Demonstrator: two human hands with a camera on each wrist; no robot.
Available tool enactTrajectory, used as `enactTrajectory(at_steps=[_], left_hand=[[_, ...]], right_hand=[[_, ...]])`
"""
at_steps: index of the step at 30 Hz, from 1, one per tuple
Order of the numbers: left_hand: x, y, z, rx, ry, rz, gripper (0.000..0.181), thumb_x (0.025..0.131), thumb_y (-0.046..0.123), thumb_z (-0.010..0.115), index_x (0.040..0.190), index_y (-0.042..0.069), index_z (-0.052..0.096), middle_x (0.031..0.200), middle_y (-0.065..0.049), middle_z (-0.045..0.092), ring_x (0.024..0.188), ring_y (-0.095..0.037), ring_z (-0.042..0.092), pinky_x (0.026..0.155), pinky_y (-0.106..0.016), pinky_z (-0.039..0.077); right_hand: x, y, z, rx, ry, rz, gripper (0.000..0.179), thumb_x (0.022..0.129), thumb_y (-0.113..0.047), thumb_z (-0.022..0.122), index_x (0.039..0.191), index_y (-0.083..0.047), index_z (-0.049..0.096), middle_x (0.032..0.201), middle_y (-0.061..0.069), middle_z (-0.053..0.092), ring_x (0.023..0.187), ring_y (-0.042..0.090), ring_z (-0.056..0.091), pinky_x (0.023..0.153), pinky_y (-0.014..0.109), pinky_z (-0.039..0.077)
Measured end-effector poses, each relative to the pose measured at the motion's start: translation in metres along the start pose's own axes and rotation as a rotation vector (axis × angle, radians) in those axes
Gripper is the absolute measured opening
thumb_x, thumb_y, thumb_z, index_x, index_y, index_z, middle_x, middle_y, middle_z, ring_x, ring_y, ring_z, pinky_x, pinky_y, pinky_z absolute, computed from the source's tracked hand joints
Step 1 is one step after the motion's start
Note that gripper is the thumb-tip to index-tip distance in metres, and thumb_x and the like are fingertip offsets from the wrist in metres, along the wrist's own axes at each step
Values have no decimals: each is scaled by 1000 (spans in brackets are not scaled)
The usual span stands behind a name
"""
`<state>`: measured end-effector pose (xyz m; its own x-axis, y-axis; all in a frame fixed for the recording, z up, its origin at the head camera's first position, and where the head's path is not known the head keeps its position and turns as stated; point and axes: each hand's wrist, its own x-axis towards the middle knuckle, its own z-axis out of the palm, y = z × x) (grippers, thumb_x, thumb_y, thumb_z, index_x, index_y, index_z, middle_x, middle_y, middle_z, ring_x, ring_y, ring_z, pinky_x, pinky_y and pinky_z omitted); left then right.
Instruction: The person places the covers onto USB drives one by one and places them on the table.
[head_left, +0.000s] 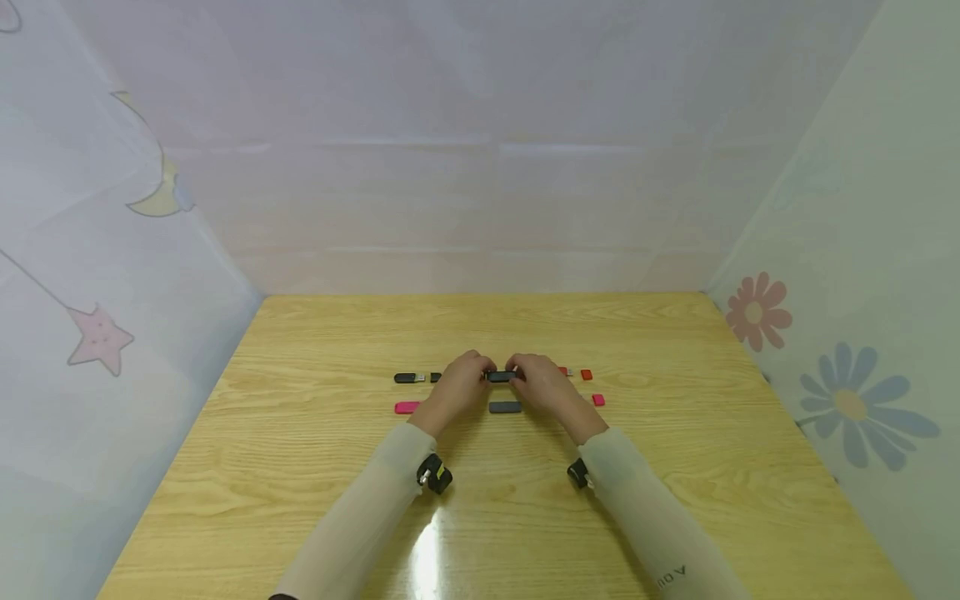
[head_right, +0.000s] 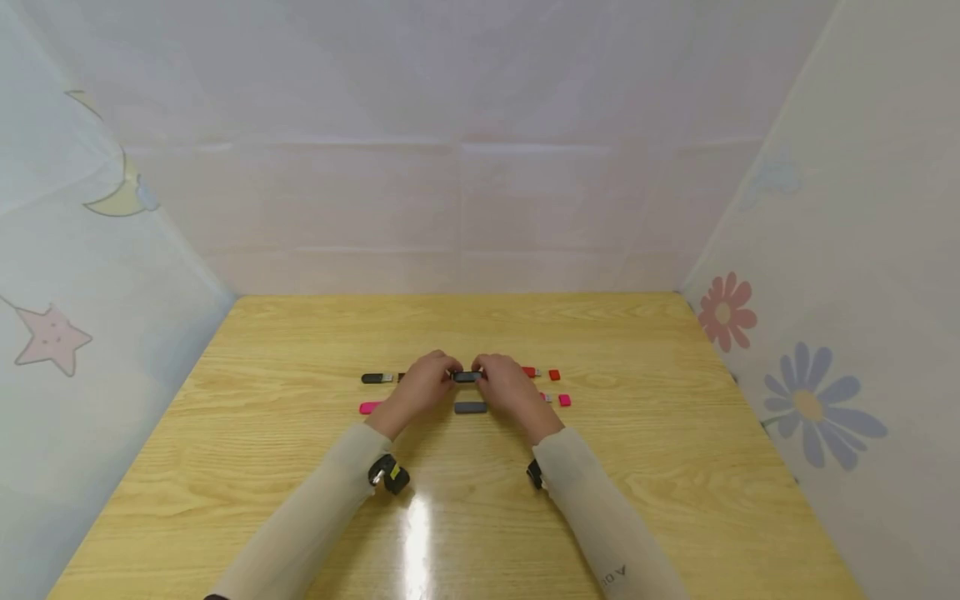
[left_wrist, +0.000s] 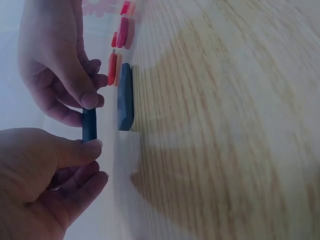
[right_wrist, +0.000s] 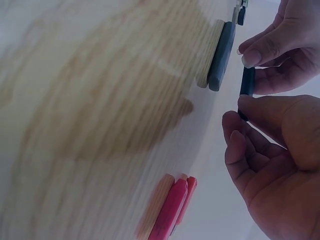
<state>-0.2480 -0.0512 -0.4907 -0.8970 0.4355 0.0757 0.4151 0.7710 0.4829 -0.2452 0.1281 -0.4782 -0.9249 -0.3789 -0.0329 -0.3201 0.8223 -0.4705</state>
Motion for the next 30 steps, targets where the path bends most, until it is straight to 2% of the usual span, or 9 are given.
enactTrajectory(at_steps=[12, 21, 30], left_hand=[[2, 6, 2, 49, -40, -22, 20, 92, 6, 66, 112, 5, 70, 99, -6, 61, 90, -19, 59, 81, -32, 51], [4, 7, 6, 85, -58, -63, 22, 92, 5, 65, 114, 5, 68, 102, -7, 62, 96, -21, 60, 85, -33, 51], [7, 9, 9, 117, -53, -81, 20, 92, 7, 66, 112, 5, 68, 102, -7, 64, 97, -20, 61, 85, -33, 51]], right_hand=[[5, 4, 5, 8, -43, 78, 19, 95, -10, 63, 113, -7, 65, 88, 3, 63, 74, 17, 55, 67, 34, 48], [6, 1, 6, -1, -49, 79, 19, 94, -8, 63, 113, -4, 65, 103, 9, 65, 82, 20, 56, 72, 37, 49], [7, 1, 6, -31, -28, 65, 19, 93, -8, 65, 112, -4, 66, 95, 8, 65, 77, 19, 56, 71, 37, 49]])
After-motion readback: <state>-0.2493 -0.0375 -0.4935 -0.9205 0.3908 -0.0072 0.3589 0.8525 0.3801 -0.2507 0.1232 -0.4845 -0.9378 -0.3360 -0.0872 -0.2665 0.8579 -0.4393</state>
